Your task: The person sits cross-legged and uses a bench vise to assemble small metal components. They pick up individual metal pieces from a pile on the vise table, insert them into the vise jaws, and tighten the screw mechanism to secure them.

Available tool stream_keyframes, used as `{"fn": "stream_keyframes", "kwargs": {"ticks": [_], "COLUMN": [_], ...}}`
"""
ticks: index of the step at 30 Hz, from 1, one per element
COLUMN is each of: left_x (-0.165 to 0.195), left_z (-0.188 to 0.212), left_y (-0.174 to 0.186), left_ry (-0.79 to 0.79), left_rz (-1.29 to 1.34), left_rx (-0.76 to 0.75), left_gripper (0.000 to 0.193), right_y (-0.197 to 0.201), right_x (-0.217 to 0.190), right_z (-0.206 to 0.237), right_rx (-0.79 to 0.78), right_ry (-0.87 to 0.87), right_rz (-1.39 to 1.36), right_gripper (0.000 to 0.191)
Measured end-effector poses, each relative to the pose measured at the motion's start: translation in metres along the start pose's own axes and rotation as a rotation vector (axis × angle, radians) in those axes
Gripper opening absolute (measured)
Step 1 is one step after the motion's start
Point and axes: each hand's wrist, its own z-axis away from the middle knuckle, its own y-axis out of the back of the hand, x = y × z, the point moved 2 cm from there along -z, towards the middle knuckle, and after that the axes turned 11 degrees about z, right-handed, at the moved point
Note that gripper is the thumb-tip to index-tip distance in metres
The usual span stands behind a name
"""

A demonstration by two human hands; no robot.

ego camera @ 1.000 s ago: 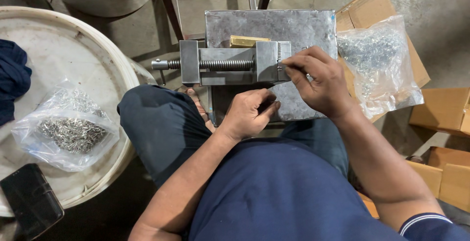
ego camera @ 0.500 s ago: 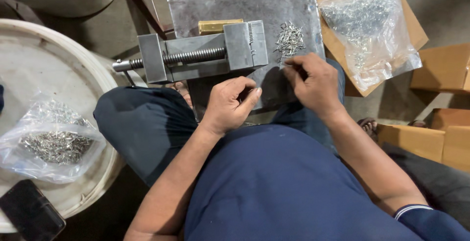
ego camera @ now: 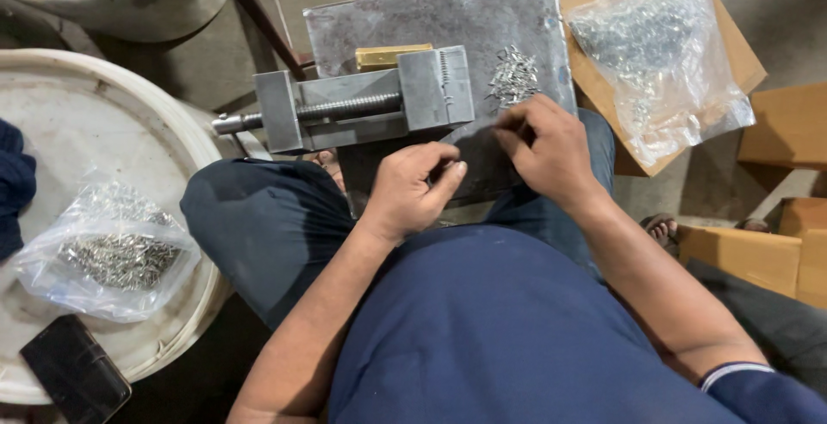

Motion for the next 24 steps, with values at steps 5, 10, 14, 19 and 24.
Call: {"fn": "stream_keyframes", "kwargs": {"ticks": [5,10,14,19,24], "left_x": [-0.001,-0.008,-0.009,-0.009,-0.011], "left_z": [-0.003,0.001,0.0,-0.001,0.0], "left_y": [-0.002,0.001,0.004,0.005,0.006], "left_ry": [-0.065,-0.013,-0.03,0.002,0.076], "left_rz": [-0.132,-0.033,0.054,0.098,0.189], "left_rx": [-0.09,-0.137,-0.1,-0.08,-0.015], "left_gripper": [0.033,0.021,0.018,0.016,0.026], "right_y": [-0.017,-0.036,-0.035,-0.025,0.002], "right_x": [-0.001,0.004,0.006,-0.007,-0.031], "right_z": [0.016,0.024,0.023,0.019,0.0], "right_rx": [-0.118,-0.254,-0.284,-0.262,-0.009], "right_ry": [-0.106,-0.288,-0.337,-0.293,0.115], "right_rz": [-0.565,-1.025,-1.075,-0.904,-0.293], "right_gripper": [0.014,0.014,0.017,0.016,0.011]}}
